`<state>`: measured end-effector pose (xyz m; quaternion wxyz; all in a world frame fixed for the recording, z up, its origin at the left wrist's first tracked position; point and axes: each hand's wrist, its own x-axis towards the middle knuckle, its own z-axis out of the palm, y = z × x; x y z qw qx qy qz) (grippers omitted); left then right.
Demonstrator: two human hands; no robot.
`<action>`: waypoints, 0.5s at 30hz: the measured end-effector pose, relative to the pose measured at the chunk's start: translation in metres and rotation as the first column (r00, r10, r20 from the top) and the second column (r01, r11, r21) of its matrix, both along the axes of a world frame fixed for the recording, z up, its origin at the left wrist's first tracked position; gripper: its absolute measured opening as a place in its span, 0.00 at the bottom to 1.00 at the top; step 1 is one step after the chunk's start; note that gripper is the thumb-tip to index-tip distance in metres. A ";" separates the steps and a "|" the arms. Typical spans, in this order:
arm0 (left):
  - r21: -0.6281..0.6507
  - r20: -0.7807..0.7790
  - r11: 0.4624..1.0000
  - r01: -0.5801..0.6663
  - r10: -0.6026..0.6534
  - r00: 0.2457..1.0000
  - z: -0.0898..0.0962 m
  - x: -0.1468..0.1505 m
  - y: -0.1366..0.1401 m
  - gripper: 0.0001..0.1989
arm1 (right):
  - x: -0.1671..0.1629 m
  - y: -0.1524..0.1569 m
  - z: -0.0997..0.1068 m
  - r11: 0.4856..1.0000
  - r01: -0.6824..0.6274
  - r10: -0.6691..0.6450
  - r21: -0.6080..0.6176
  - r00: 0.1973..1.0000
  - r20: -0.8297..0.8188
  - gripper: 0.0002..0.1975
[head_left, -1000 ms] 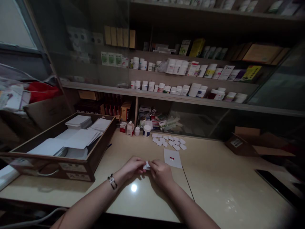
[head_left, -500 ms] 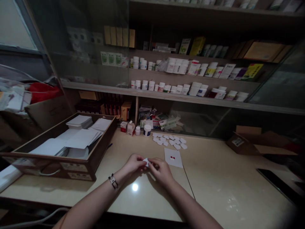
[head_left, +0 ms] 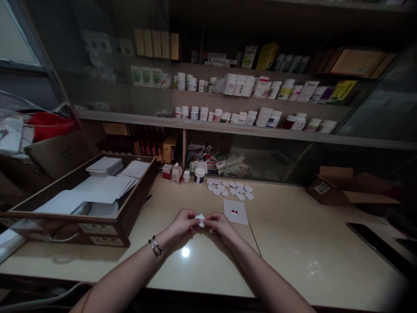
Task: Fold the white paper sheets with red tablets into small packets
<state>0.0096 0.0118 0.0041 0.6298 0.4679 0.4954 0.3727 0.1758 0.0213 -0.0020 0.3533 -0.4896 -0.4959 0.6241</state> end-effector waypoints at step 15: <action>0.234 -0.174 0.971 0.057 -0.016 0.985 0.007 0.004 -0.004 0.09 | -0.005 0.005 -0.010 0.989 0.068 -0.063 0.134 0.997 -0.042 0.15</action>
